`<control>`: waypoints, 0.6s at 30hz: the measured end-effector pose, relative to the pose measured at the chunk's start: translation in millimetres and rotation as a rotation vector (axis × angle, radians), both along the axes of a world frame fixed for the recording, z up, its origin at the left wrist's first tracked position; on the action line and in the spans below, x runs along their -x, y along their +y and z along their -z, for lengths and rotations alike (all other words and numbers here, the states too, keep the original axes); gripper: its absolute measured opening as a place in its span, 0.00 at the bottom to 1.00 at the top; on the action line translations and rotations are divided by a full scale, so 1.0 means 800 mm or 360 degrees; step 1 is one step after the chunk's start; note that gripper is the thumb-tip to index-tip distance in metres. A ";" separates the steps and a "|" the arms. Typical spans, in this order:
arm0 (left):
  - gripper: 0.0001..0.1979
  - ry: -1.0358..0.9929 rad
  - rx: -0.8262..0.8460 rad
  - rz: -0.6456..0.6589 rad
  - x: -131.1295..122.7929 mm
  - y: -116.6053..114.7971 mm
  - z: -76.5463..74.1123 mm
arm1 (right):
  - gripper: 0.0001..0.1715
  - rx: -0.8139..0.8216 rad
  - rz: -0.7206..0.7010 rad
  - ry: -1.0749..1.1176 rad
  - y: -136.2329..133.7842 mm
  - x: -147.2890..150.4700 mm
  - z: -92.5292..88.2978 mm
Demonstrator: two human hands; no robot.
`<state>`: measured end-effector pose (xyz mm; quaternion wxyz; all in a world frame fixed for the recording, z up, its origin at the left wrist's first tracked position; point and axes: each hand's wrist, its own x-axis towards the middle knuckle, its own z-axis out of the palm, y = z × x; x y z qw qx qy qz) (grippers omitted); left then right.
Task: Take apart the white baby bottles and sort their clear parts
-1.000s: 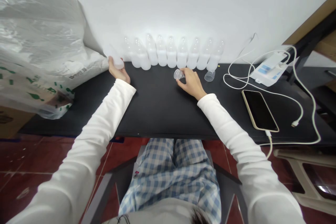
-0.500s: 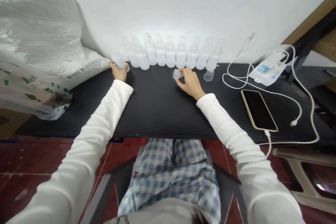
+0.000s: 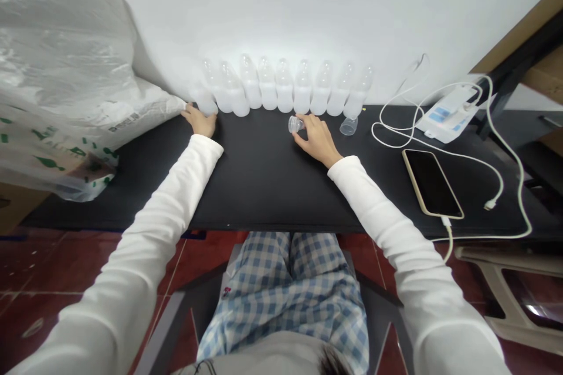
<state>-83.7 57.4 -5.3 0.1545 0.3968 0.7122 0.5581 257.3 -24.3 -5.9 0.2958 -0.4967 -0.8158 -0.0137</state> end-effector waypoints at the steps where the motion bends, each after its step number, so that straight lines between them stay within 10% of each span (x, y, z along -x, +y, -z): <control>1: 0.37 0.0015 -0.0011 -0.0074 -0.006 -0.003 -0.003 | 0.30 0.0003 0.0000 0.0000 0.000 0.000 0.001; 5: 0.28 0.0122 -0.0267 -0.0191 -0.034 -0.017 -0.008 | 0.29 0.0005 -0.0029 0.0017 0.003 0.001 0.005; 9: 0.12 0.0222 -0.0594 0.0668 -0.077 -0.030 0.004 | 0.29 0.0035 -0.0096 0.0074 0.002 0.004 0.006; 13: 0.24 0.0199 -0.0481 0.1594 -0.121 -0.046 0.021 | 0.29 0.0045 -0.0195 0.0123 0.000 0.007 0.004; 18: 0.34 0.0032 -0.0328 0.2033 -0.137 -0.062 0.024 | 0.29 0.0027 -0.0354 0.0236 0.001 0.011 0.006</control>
